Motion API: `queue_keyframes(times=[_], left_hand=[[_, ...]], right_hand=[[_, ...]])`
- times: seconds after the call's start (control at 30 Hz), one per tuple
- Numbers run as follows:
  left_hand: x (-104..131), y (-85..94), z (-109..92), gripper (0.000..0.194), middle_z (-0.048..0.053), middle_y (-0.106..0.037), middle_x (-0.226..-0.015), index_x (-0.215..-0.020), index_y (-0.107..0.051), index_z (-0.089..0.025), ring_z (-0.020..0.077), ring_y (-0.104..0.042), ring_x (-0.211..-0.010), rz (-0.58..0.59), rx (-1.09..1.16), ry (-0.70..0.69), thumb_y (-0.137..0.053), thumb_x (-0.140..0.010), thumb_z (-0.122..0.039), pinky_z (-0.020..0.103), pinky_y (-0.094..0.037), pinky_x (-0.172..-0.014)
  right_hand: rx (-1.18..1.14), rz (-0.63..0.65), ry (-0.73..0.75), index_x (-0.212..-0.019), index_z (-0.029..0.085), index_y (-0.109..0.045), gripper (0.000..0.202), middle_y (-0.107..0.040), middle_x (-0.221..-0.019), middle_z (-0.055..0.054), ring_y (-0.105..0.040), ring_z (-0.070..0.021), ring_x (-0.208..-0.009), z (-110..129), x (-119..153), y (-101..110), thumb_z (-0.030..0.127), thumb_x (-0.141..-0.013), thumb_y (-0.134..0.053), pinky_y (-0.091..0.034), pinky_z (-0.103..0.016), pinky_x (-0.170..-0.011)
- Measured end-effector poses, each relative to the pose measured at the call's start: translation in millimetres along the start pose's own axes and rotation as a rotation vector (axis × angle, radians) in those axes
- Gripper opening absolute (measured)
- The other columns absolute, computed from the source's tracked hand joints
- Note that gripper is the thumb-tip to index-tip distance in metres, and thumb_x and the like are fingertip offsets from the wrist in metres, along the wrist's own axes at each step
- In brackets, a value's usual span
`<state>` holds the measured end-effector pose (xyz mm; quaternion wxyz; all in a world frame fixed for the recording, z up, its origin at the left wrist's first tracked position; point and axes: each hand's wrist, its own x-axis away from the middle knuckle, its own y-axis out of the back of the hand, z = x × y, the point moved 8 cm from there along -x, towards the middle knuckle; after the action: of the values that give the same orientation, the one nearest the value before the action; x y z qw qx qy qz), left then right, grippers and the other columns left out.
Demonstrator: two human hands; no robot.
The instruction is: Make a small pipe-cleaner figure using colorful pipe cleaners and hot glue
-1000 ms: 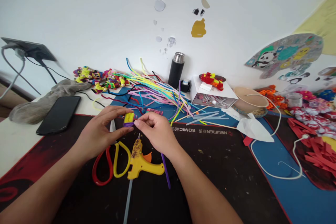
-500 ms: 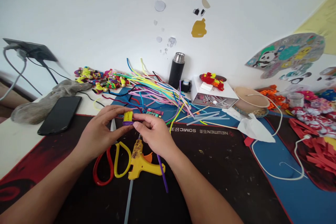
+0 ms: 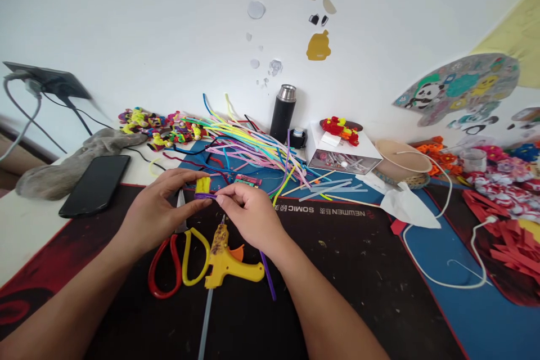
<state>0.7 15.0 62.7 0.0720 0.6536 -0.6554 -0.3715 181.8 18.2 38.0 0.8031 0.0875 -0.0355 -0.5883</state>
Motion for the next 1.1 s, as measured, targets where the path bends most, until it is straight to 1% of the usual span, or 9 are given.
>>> queue_keyframes(times=[0.07, 0.27, 0.43, 0.57, 0.77, 0.93, 1.1], left_hand=[[0.1, -0.3, -0.5, 0.040, 0.009, -0.076, -0.121, -0.120, -0.079, -0.026, 0.0320, -0.068, -0.118, 0.003, -0.002, -0.004, -0.081, -0.088, -0.050, 0.046, -0.052, -0.106], [0.6, -1.3, 0.0, 0.042, 0.008, -0.076, -0.119, -0.121, -0.080, -0.025, 0.0307, -0.070, -0.113, 0.024, 0.010, 0.002, -0.081, -0.087, -0.049, 0.044, -0.054, -0.102], [-0.6, -2.1, 2.2, 0.044, 0.008, -0.076, -0.118, -0.123, -0.080, -0.026, 0.0322, -0.069, -0.114, 0.045, 0.034, 0.017, -0.082, -0.086, -0.051, 0.046, -0.052, -0.103], [-1.8, -1.2, 6.7, 0.046, 0.008, -0.076, -0.120, -0.121, -0.081, -0.027, 0.0332, -0.068, -0.116, 0.048, 0.088, 0.070, -0.086, -0.083, -0.052, 0.046, -0.050, -0.104], [-0.7, -1.7, 10.6, 0.046, 0.007, -0.078, -0.116, -0.118, -0.081, -0.029, 0.0320, -0.068, -0.110, 0.069, 0.194, 0.123, -0.090, -0.079, -0.050, 0.045, -0.050, -0.100], [0.1, -0.8, 8.0, 0.043, 0.006, -0.078, -0.111, -0.115, -0.083, -0.031, 0.0310, -0.068, -0.104, 0.062, 0.247, 0.135, -0.092, -0.077, -0.049, 0.043, -0.051, -0.094], [1.9, -3.5, 9.7, 0.046, 0.006, -0.077, -0.113, -0.117, -0.083, -0.031, 0.0316, -0.066, -0.110, 0.071, 0.346, 0.161, -0.094, -0.074, -0.046, 0.045, -0.049, -0.100]], right_hand=[[0.066, -0.013, 0.029, -0.098, 0.020, -0.076, 0.015, -0.074, -0.085, -0.001, -0.062, -0.0154, -0.075, 2.8, -0.3, 2.2, 0.032, -0.100, -0.067, -0.044, -0.029, -0.070], [0.094, -0.013, 0.023, -0.095, 0.020, -0.074, 0.017, -0.073, -0.082, 0.000, -0.061, -0.0148, -0.073, 3.1, -0.4, 3.5, 0.032, -0.101, -0.065, -0.043, -0.028, -0.068], [0.070, -0.013, 0.006, -0.094, 0.019, -0.073, 0.019, -0.064, -0.072, 0.003, -0.052, -0.0128, -0.063, -0.9, -0.8, 3.5, 0.036, -0.101, -0.065, -0.039, -0.027, -0.063], [0.050, 0.002, -0.004, -0.095, 0.019, -0.073, 0.021, -0.058, -0.068, 0.005, -0.046, -0.0116, -0.058, -1.1, -0.4, 2.5, 0.037, -0.100, -0.066, -0.037, -0.027, -0.060], [-0.016, 0.018, -0.058, -0.095, 0.019, -0.072, 0.021, -0.050, -0.062, 0.007, -0.044, -0.0113, -0.055, 0.8, 0.9, 1.7, 0.039, -0.099, -0.067, -0.035, -0.027, -0.058], [-0.052, 0.028, -0.070, -0.094, 0.019, -0.071, 0.022, -0.047, -0.060, 0.008, -0.042, -0.0107, -0.053, 0.3, 1.0, 0.6, 0.040, -0.099, -0.067, -0.033, -0.027, -0.056], [-0.075, 0.049, -0.086, -0.097, 0.018, -0.072, 0.021, -0.044, -0.059, 0.009, -0.040, -0.0101, -0.051, -5.4, 0.5, -2.3, 0.039, -0.098, -0.067, -0.030, -0.026, -0.053]])
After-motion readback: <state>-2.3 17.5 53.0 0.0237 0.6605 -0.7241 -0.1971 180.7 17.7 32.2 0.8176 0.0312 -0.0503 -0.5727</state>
